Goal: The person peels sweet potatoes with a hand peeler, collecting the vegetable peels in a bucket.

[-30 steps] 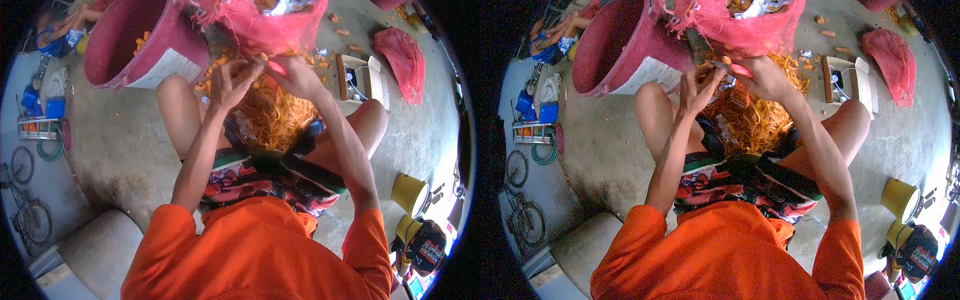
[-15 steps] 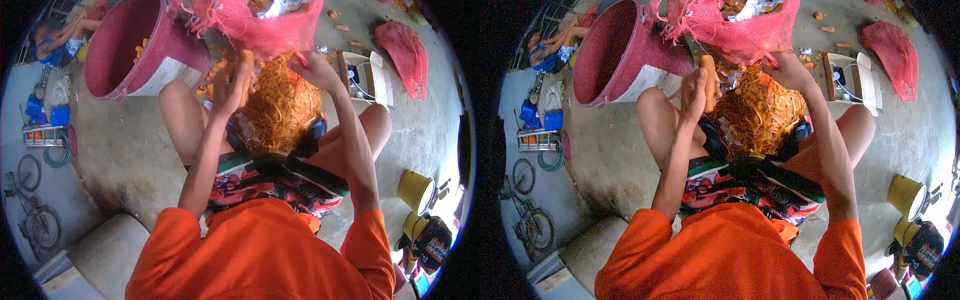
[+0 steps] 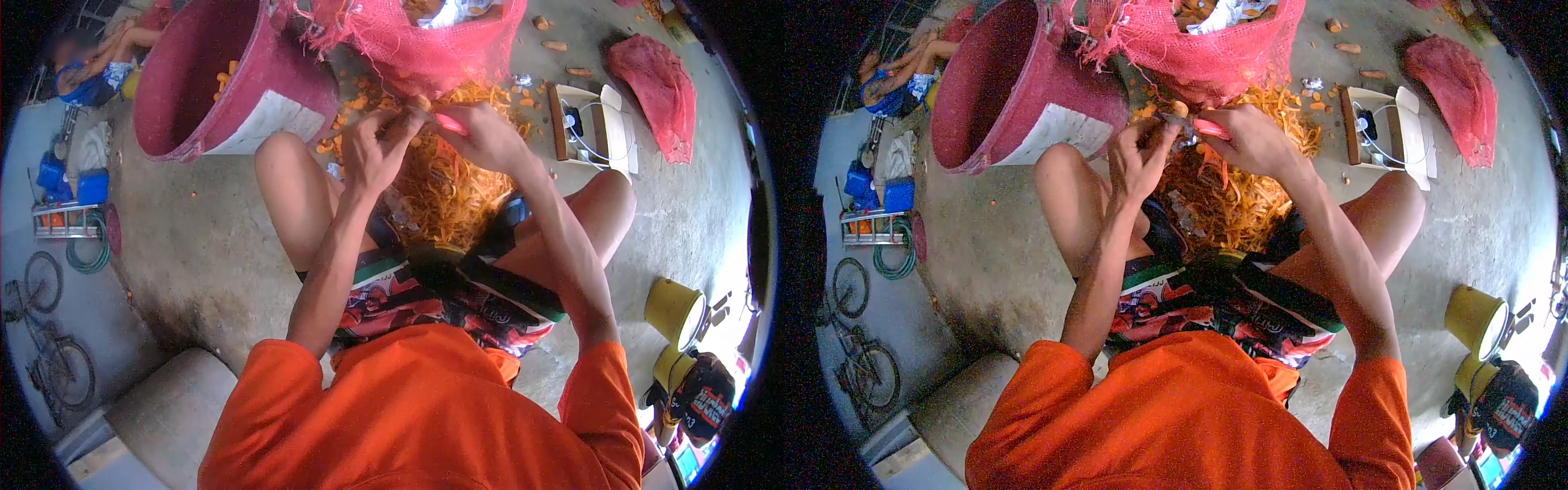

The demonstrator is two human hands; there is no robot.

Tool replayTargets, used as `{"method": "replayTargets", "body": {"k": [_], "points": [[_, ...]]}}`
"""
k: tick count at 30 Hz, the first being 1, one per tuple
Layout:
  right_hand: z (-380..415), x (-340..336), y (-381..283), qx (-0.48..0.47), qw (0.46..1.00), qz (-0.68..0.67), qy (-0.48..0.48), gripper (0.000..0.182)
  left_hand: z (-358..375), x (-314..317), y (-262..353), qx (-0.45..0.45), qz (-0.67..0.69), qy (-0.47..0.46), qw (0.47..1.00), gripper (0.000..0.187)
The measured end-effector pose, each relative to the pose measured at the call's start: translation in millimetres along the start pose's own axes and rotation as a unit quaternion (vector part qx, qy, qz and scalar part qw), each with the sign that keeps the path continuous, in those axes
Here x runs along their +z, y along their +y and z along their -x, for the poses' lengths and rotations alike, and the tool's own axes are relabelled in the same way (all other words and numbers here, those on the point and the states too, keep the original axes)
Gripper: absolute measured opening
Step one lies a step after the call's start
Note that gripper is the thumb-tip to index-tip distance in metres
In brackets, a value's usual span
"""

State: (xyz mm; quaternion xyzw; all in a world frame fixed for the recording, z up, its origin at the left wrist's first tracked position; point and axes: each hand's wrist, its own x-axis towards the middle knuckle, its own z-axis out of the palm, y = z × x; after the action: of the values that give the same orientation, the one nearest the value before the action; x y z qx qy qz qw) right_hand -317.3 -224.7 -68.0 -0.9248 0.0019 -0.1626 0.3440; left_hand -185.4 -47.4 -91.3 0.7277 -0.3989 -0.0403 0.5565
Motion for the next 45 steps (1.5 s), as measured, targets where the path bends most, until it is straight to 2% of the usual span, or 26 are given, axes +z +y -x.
{"method": "replayTargets", "body": {"k": [4,5,6,7,8,9,10,11,13,15,17,18,21,22,23,25,27,29,32,33,35,39,40,41,44,45], "points": [[-3,10,20,-0.008,1.000,0.013,0.022,0.025,-5,-10,13,0.007,0.003,-0.009,1.000,0.043],[-6,5,32,0.150,0.984,0.009,-0.096,0.022,-9,-20,19,0.056,0.000,-0.064,0.996,0.043],[-7,0,44,0.302,0.930,0.005,-0.209,0.020,-11,-26,23,0.106,-0.004,-0.118,0.987,0.044],[-5,-8,52,0.301,0.931,0.005,-0.205,0.020,-9,-21,15,0.111,-0.006,-0.119,0.987,0.044],[-3,-17,61,0.273,0.948,0.009,-0.165,0.023,-6,-13,6,-0.038,0.134,-0.131,0.982,0.044],[-4,-21,63,0.244,0.961,0.010,-0.130,0.026,-1,-8,1,-0.190,0.268,-0.133,0.935,0.046],[-4,-30,50,0.182,0.981,-0.015,-0.065,0.022,-4,-12,17,-0.286,0.317,-0.110,0.897,0.048],[-5,-35,35,0.178,0.981,-0.014,-0.071,0.022,-2,-10,17,-0.287,0.319,-0.103,0.898,0.048],[-8,-35,11,0.109,0.986,-0.120,0.041,0.020,3,-5,3,-0.415,0.495,-0.081,0.759,0.044],[-11,-26,-9,0.082,0.984,-0.146,0.064,0.031,4,-2,-7,-0.395,0.517,-0.121,0.750,0.043],[-13,-18,-28,0.046,0.939,-0.339,0.031,0.030,3,9,-6,-0.413,0.565,-0.076,0.710,0.044],[-16,-14,-29,-0.032,0.968,-0.247,0.032,0.031,2,8,-3,-0.413,0.579,-0.112,0.694,0.042],[-14,-14,-35,-0.067,0.976,-0.206,0.026,0.032,0,7,0,-0.406,0.580,-0.154,0.689,0.041],[-12,-11,-31,-0.060,0.972,-0.222,0.036,0.033,-1,8,2,-0.393,0.626,-0.167,0.652,0.042],[-12,-11,-26,-0.058,0.973,-0.220,0.038,0.033,-1,9,4,-0.393,0.626,-0.171,0.652,0.042],[-11,-11,-11,-0.012,0.976,-0.218,0.008,0.032,3,12,8,-0.421,0.560,-0.117,0.704,0.041],[-13,-13,15,-0.016,0.982,-0.185,0.031,0.028,4,10,5,-0.430,0.535,-0.149,0.712,0.041],[-16,-32,32,0.116,0.966,-0.170,0.158,0.024,8,9,3,-0.440,0.508,-0.175,0.720,0.042],[-15,-47,39,0.152,0.966,-0.169,0.121,0.023,8,10,-10,-0.436,0.513,-0.184,0.717,0.044],[-16,-32,27,0.069,0.972,-0.179,0.138,0.025,6,14,-8,-0.433,0.515,-0.182,0.717,0.044],[-12,-20,-14,-0.052,0.989,-0.131,0.049,0.026,-2,25,-3,-0.429,0.567,-0.100,0.696,0.041],[-7,-11,7,0.010,0.982,-0.187,0.009,0.028,8,19,-16,-0.386,0.626,-0.188,0.651,0.036],[-13,-25,20,0.094,0.978,-0.178,0.061,0.030,6,17,-7,-0.413,0.544,-0.189,0.705,0.035],[-15,-36,29,0.173,0.965,-0.165,0.111,0.031,7,17,-2,-0.412,0.547,-0.191,0.703,0.035],[-11,-39,34,0.136,0.963,-0.177,0.151,0.032,6,14,4,-0.444,0.579,-0.144,0.668,0.036],[-9,-26,31,0.058,0.972,-0.194,0.116,0.031,4,14,11,-0.439,0.581,-0.146,0.670,0.036]]}}
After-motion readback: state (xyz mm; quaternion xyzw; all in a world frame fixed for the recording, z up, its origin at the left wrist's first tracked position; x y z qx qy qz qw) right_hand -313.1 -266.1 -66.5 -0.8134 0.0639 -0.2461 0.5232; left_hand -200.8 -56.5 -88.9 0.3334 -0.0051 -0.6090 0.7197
